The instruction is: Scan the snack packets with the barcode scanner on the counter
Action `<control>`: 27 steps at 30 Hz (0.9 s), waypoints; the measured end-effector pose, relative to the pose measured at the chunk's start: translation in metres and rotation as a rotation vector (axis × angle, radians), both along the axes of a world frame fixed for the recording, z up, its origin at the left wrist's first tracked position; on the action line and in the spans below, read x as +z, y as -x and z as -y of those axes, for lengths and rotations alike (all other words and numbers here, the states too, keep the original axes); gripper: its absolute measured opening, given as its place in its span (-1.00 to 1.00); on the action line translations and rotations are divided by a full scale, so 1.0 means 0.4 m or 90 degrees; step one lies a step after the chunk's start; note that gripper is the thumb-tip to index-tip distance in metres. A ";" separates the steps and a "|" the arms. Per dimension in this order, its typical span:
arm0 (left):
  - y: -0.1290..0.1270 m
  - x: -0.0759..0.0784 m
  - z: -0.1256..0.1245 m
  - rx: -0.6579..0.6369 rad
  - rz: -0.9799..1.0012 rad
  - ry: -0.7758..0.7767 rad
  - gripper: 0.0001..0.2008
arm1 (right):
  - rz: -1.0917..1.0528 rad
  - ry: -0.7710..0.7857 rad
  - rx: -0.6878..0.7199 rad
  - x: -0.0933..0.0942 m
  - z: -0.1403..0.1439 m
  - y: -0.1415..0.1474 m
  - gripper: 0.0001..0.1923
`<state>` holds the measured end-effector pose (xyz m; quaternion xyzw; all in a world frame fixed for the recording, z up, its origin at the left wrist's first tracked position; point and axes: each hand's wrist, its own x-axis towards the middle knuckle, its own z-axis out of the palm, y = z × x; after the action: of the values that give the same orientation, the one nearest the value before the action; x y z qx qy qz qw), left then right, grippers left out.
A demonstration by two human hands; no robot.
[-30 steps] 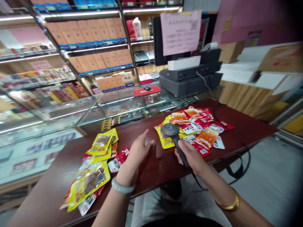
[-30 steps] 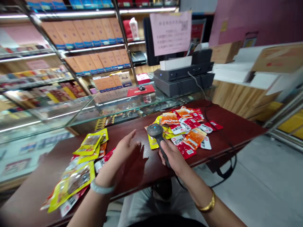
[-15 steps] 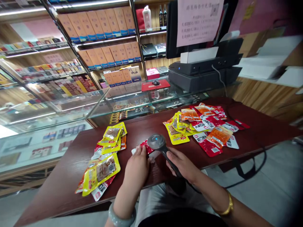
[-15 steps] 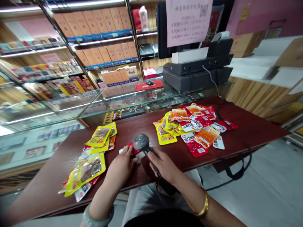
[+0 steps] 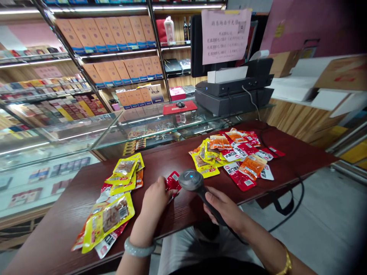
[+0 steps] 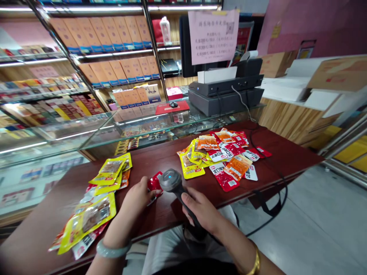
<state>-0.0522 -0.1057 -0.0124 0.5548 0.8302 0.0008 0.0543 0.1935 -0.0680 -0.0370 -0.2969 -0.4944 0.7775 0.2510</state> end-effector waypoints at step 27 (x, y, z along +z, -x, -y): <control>-0.072 -0.018 -0.098 0.004 0.318 -0.190 -0.71 | -0.055 0.002 -0.076 -0.004 -0.033 -0.067 -0.36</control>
<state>-0.0233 -0.0664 -0.0198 0.5367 0.7836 0.2596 0.1749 0.2203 -0.0547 -0.0386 -0.2924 -0.4630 0.7741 0.3176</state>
